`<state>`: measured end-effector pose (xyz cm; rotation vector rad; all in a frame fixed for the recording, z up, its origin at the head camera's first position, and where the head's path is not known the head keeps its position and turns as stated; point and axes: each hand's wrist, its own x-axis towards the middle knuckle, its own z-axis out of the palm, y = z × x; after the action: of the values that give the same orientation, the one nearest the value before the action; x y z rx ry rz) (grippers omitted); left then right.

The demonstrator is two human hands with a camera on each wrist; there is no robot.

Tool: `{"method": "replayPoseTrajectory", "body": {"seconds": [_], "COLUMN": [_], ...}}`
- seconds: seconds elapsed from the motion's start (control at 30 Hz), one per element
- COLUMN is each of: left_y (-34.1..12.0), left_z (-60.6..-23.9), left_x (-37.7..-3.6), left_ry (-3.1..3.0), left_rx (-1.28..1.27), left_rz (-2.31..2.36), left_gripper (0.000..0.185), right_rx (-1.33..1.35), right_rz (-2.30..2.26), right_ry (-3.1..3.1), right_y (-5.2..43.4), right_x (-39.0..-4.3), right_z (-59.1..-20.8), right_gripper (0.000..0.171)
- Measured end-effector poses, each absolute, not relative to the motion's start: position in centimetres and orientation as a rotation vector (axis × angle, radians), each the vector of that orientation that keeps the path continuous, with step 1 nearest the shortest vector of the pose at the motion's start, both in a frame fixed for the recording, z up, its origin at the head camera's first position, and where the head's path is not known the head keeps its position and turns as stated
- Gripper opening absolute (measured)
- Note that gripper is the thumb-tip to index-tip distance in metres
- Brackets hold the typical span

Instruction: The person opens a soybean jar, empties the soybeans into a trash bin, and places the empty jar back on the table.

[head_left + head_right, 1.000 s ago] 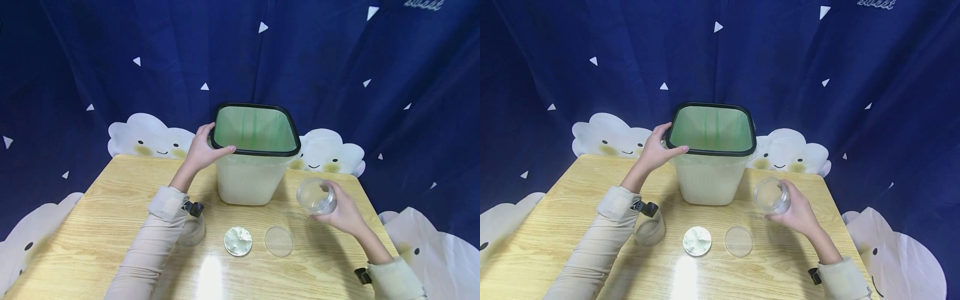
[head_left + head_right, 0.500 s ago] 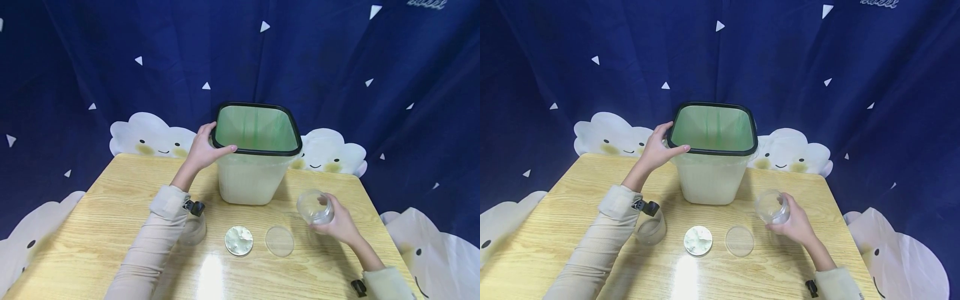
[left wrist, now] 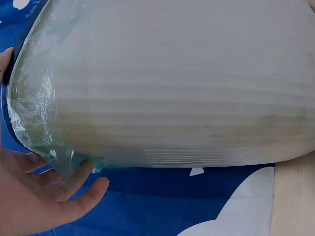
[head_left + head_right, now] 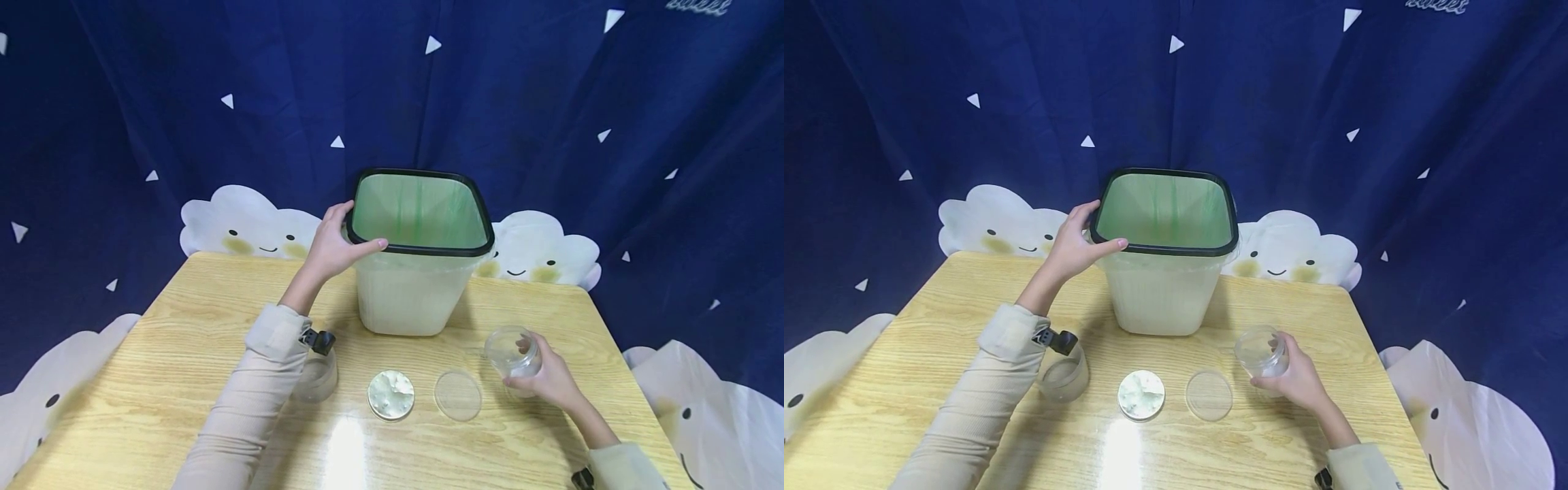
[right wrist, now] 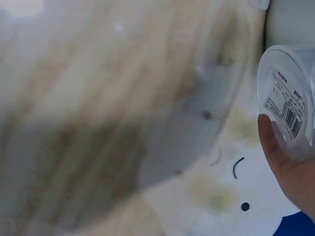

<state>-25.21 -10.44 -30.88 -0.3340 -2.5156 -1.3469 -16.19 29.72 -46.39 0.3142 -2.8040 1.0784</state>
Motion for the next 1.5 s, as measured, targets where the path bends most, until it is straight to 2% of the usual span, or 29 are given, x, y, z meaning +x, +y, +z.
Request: {"method": "replayPoseTrajectory", "body": {"seconds": [0.47, 0.87, 1.1, 1.33, 1.5], "left_y": [-10.2, -10.3, -10.4, -10.5, -10.5], "left_z": [-31.0, -31.1, -31.0, -31.2, -31.7], "left_x": [-25.2, -25.3, -25.1, -25.1, -25.1], "left_ry": [-2.511, -2.503, -2.498, -2.493, -2.465], "left_rx": [-0.34, -0.346, -0.347, -0.342, -0.35], "left_rz": [-1.366, -1.356, -1.368, -1.388, -1.368], "left_gripper": [0.093, 0.092, 0.092, 0.092, 0.088], "right_rx": [0.223, 0.431, 0.419, 0.468, 0.249], "right_rz": [1.256, 1.333, 1.287, 1.446, 1.32], "right_ry": [-2.848, -2.848, -2.894, -2.882, -2.94], "right_y": [30.7, 31.9, 32.0, 32.7, 33.2], "right_x": [-15.4, -15.1, -14.7, -14.7, -14.4], "right_z": [-48.2, -49.0, -49.3, -48.9, -47.7], "right_gripper": [0.096, 0.092, 0.084, 0.089, 0.071]}}
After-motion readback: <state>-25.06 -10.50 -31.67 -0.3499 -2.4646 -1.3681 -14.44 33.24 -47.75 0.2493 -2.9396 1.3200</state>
